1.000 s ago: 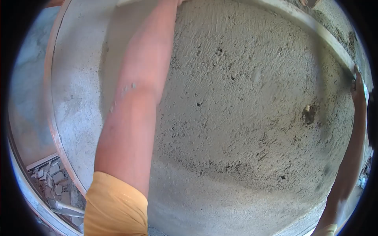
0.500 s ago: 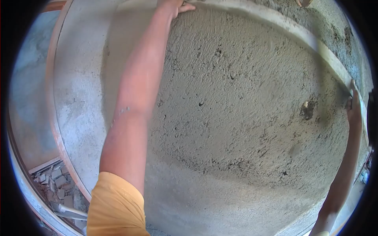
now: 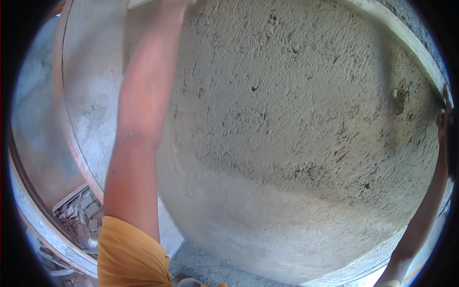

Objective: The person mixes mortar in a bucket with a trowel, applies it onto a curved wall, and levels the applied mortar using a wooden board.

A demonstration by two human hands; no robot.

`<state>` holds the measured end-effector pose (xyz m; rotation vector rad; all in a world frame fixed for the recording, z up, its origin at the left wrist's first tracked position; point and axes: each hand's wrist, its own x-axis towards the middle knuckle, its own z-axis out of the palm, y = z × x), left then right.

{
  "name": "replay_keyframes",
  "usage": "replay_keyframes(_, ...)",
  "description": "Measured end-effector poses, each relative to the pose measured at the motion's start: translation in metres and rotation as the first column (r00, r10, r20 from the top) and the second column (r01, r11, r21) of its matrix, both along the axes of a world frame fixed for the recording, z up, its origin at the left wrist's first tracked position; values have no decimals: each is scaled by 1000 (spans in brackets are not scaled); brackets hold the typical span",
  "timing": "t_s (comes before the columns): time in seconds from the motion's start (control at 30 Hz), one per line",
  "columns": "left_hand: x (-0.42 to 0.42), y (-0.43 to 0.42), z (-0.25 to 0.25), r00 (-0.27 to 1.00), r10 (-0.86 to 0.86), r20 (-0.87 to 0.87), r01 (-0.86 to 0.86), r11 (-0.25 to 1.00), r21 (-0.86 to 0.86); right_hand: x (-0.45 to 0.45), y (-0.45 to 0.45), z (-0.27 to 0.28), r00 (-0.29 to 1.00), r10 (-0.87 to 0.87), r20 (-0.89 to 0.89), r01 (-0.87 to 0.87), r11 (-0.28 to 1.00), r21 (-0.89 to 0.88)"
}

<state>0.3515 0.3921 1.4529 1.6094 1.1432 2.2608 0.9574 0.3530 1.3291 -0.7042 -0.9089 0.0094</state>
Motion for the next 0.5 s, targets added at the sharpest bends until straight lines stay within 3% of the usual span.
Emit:
replay_keyframes(0.07,-6,5,-43,1000,6,17,-6,1000,-26,68,28,-45,952,-112,286,100,993,59)
replay_keyframes(0.13,2,-6,-94,998,26,50,-25,1000,-9,98,37,-86,908,-172,383,155,985,75)
replay_keyframes(0.23,-10,1,-158,996,31,86,-24,996,-82,107,37,-142,954,-101,283,115,993,-32)
replay_keyframes(0.3,0,-6,-205,979,51,197,-32,995,-96,95,29,-168,983,39,181,-22,995,-93)
replay_keyframes(0.33,-25,16,-240,970,-64,235,92,990,-109,78,22,-175,989,114,96,-103,988,-113)
replay_keyframes(0.37,-13,8,-271,950,51,310,18,976,-217,110,40,-202,977,80,198,-50,987,-153)
replay_keyframes(0.4,-18,30,-340,929,-223,295,244,969,-35,84,22,-216,995,86,59,-76,986,-149)
replay_keyframes(0.43,-20,31,-371,800,-328,503,391,920,-22,59,0,-230,992,91,-83,-102,986,-131)
replay_keyframes(0.47,-17,26,-399,740,-391,547,446,894,36,31,-16,-224,986,104,-128,-118,987,-111)
replay_keyframes(0.5,-28,43,-430,797,-268,541,312,950,11,50,-2,-234,964,226,-139,-228,974,2)
